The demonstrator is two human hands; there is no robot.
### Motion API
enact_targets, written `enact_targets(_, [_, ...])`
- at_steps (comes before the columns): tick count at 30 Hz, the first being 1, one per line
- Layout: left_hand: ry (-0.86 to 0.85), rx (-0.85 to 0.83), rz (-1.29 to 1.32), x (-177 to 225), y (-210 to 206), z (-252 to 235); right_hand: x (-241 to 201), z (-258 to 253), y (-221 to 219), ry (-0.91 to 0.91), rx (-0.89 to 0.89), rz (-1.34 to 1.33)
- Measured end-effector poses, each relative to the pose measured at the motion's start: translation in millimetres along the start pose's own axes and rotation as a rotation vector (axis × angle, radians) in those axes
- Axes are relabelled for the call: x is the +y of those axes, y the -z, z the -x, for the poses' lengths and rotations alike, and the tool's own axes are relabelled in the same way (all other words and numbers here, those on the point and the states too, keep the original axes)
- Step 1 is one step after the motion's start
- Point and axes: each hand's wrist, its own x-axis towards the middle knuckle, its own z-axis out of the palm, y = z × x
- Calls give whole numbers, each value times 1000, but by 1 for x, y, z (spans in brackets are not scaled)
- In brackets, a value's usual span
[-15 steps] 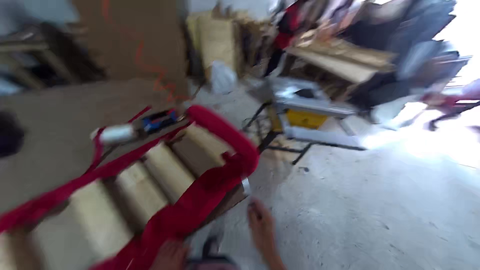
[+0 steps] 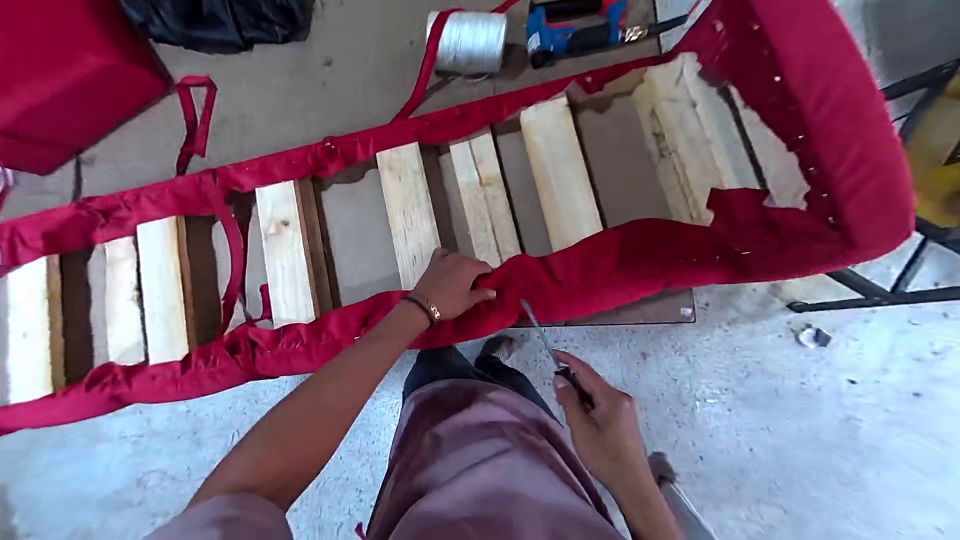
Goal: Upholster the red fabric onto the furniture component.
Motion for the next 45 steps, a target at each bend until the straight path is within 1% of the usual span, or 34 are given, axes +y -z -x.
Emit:
enact_targets(2, [-51, 20, -28, -8, -3, -6, -14, 0, -12, 8, -29, 161])
enact_targets(4, [-90, 71, -54, -15, -11, -8, -22, -2, -18, -6, -46, 260])
enact_targets(6, [-110, 112, -55, -19, -15, -10, -28, -4, -23, -41, -58, 307])
enact_targets(9, [-146, 77, -48, -23, -12, -11, -36, -3, -28, -97, -58, 336])
enact_targets(11, [-220, 82, -43, -30, -11, -12, -44, -4, -29, -116, -51, 379])
enact_targets(15, [-316, 182, 5, -40, -14, -12, -73, -10, -30, -173, -88, 565])
enact_targets(21, [-303, 251, 54, -41, -17, -14, -107, -24, -31, -197, -141, 734])
enact_targets(27, [-314, 259, 71, -43, -17, -16, -121, -30, -35, -238, -151, 748])
enact_targets(30, [-327, 276, 105, -45, -19, -15, -140, -40, -40, -317, -212, 820])
enact_targets(32, [-327, 281, 130, -45, -21, -15, -155, -52, -44, -392, -282, 866])
enact_targets(36, [-318, 327, 174, -45, -28, -13, -180, -78, -55, -644, -513, 934])
enact_targets(37, [-313, 335, 176, -46, -29, -13, -178, -79, -56, -659, -503, 907])
enact_targets(38, [-310, 340, 177, -46, -30, -14, -170, -72, -57, -615, -427, 852])
enact_targets(39, [-305, 342, 183, -45, -31, -13, -156, -60, -56, -536, -311, 758])
enact_targets(40, [-299, 340, 189, -43, -30, -12, -142, -47, -55, -496, -220, 628])
enact_targets(42, [-293, 342, 187, -43, -28, -12, -116, -30, -59, -481, -99, 364])
enact_targets(43, [-298, 348, 186, -42, -29, -12, -110, -25, -61, -462, -71, 351])
enact_targets(45, [-300, 354, 189, -42, -30, -10, -118, -25, -64, -448, -115, 553])
